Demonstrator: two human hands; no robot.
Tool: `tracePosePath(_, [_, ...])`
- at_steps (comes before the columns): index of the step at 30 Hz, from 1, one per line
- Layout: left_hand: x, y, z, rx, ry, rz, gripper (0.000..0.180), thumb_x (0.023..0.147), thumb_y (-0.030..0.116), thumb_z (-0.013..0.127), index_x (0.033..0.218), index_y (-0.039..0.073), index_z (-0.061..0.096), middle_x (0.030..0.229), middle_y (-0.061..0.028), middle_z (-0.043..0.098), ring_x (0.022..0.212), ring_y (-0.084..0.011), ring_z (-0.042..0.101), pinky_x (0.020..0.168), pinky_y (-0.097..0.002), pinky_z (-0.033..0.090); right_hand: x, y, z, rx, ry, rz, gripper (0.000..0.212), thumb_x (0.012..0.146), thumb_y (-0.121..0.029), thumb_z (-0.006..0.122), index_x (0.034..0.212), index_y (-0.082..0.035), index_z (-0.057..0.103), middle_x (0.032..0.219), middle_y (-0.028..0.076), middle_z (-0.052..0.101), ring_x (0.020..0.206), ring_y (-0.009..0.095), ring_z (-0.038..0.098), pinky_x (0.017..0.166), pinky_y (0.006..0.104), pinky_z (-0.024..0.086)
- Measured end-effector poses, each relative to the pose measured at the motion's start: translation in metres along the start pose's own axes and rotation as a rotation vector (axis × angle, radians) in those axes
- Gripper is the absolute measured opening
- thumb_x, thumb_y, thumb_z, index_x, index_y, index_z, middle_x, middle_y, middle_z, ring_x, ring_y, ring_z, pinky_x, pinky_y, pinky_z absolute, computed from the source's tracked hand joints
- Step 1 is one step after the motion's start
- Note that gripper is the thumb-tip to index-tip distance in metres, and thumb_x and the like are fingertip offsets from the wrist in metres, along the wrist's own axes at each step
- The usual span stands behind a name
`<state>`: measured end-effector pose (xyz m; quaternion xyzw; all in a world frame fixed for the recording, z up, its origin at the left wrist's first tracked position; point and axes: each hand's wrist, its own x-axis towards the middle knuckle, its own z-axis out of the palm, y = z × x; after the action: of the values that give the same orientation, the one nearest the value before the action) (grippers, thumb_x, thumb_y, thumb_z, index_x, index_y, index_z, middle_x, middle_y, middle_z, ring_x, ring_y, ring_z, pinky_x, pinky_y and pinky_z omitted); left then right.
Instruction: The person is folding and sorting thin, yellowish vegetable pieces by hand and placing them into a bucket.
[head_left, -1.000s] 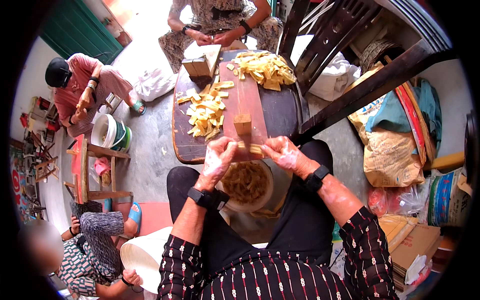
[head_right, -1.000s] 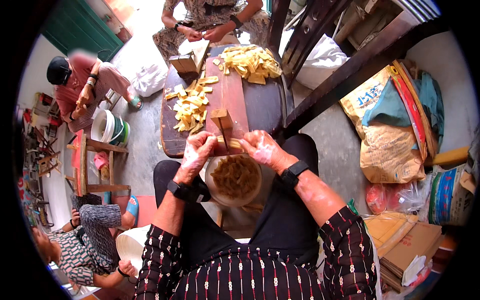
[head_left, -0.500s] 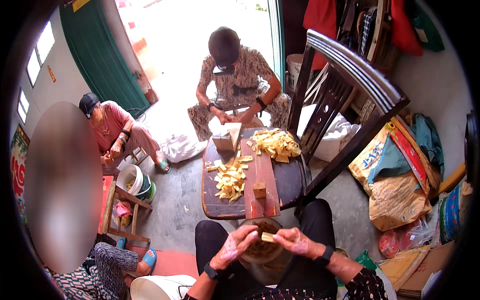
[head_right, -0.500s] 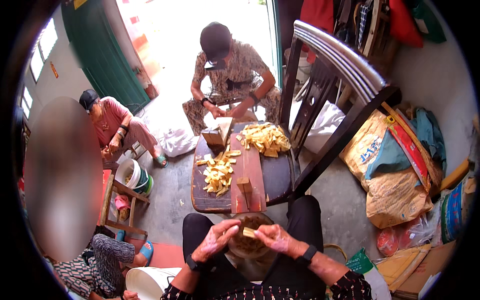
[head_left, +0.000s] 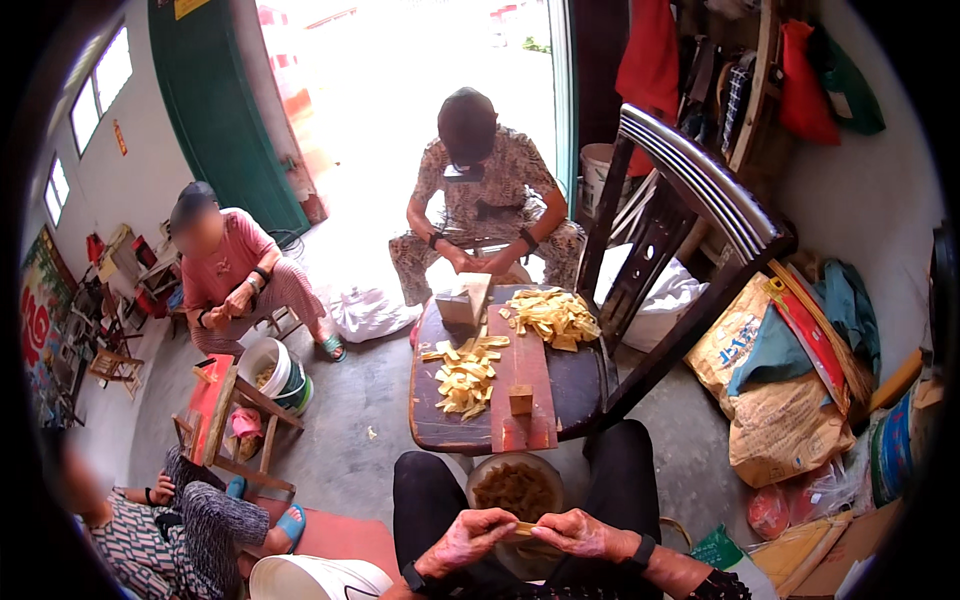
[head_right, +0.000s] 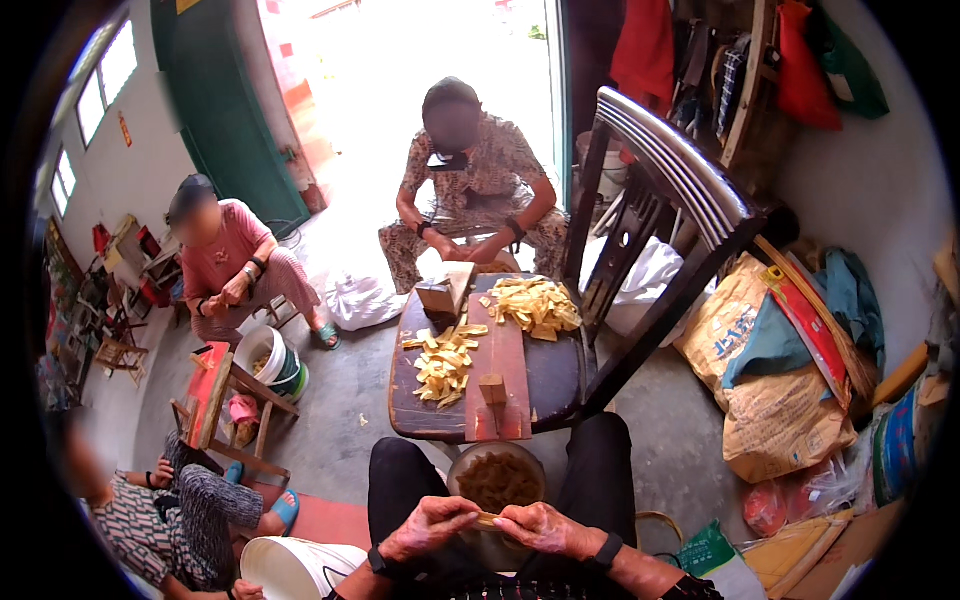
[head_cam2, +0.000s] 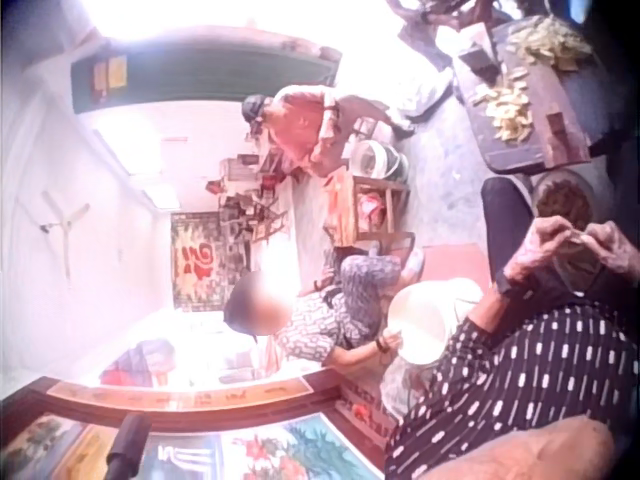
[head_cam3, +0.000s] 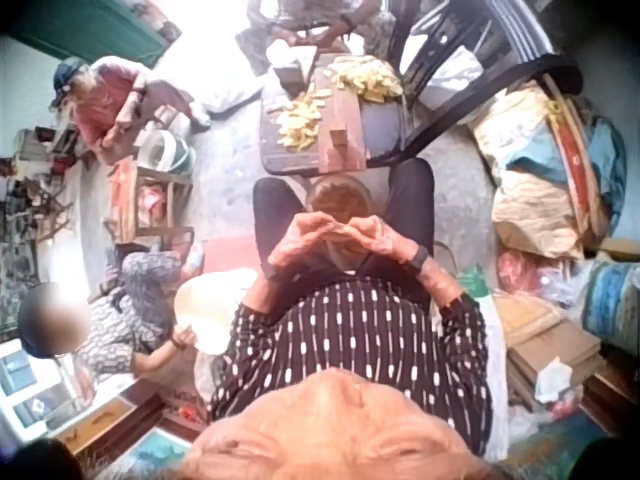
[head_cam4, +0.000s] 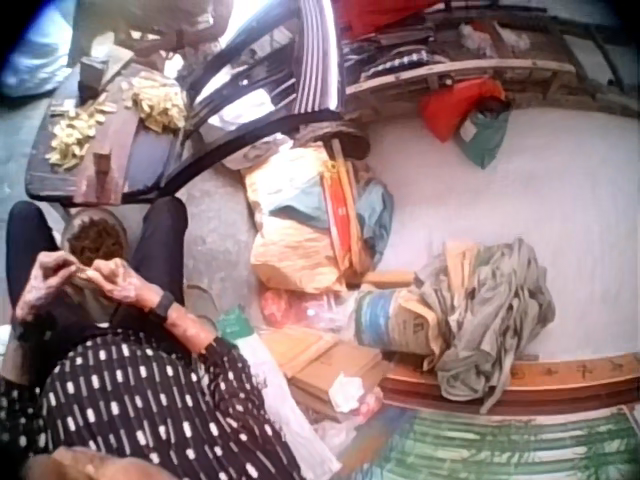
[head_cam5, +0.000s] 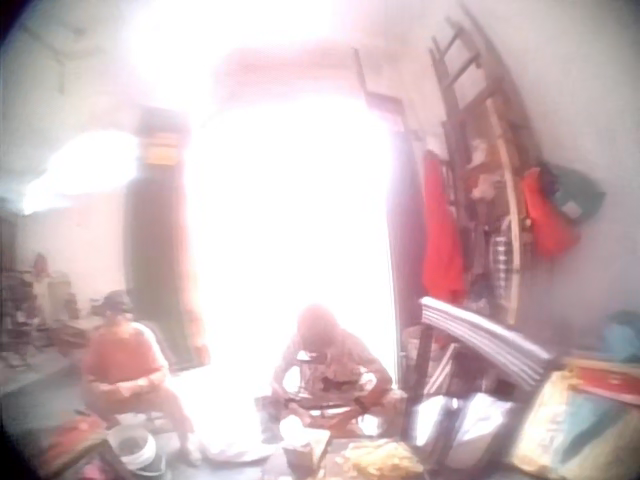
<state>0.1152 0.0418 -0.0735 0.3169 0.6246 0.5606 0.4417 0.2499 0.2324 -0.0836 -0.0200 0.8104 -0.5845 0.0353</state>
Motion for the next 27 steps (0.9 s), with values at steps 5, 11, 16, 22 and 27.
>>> tracePosePath(5, [-0.015, 0.010, -0.033, 0.077, 0.061, 0.004, 0.015, 0.094, 0.012, 0.062, 0.097, -0.002, 0.066, 0.075, -0.0007, 0.060, 0.075, -0.0062, 0.054, 0.065, -0.0236, 0.045, 0.013, -0.006, 0.006, -0.021, -0.031, -0.033, 0.022, 0.098, -0.020, 0.050, 0.088, -0.002, 0.055, 0.068, 0.020, 0.057, 0.064, 0.037, 0.061, 0.058, 0.0424, 0.047])
tracePosePath(11, [-0.008, 0.035, -0.023, 0.910, 0.229, 0.676, 0.028, 0.080, 0.008, 0.068, 0.106, 0.001, 0.059, 0.095, -0.0156, 0.062, 0.087, -0.0335, 0.062, 0.076, -0.0375, 0.049, 0.029, 0.001, 0.017, -0.137, -0.029, -0.082, 0.018, 0.097, -0.020, 0.051, 0.091, -0.003, 0.056, 0.069, 0.021, 0.059, 0.067, 0.039, 0.062, 0.058, 0.0447, 0.047])
tracePosePath(16, [-0.007, -0.014, 0.008, 0.718, -0.066, 0.473, 0.019, 0.087, 0.013, 0.060, 0.100, 0.003, 0.050, 0.084, -0.0146, 0.054, 0.082, -0.0357, 0.057, 0.069, -0.0406, 0.046, 0.019, 0.004, 0.015, -0.043, -0.100, -0.051, 0.018, 0.095, -0.018, 0.054, 0.090, -0.001, 0.059, 0.071, 0.021, 0.061, 0.069, 0.039, 0.063, 0.059, 0.0414, 0.049])
tracePosePath(22, [-0.026, 0.011, -0.009, 0.537, -0.309, 0.294, 0.018, 0.095, 0.016, 0.053, 0.089, 0.000, 0.048, 0.075, -0.0154, 0.050, 0.071, -0.0346, 0.052, 0.061, -0.0403, 0.043, 0.003, -0.012, 0.002, -0.010, -0.198, 0.055, 0.024, 0.097, -0.023, 0.055, 0.089, -0.002, 0.063, 0.068, 0.016, 0.061, 0.061, 0.027, 0.064, 0.057, 0.0346, 0.048])
tracePosePath(27, [-0.031, 0.006, -0.029, 0.597, -0.179, 0.180, 0.029, 0.099, 0.022, 0.052, 0.079, 0.000, 0.051, 0.063, -0.0160, 0.037, 0.058, -0.0280, 0.038, 0.055, -0.0362, 0.038, 0.011, -0.016, 0.007, -0.012, -0.136, 0.084, 0.021, 0.097, -0.021, 0.055, 0.091, -0.002, 0.062, 0.068, 0.016, 0.061, 0.062, 0.027, 0.064, 0.058, 0.0356, 0.048])
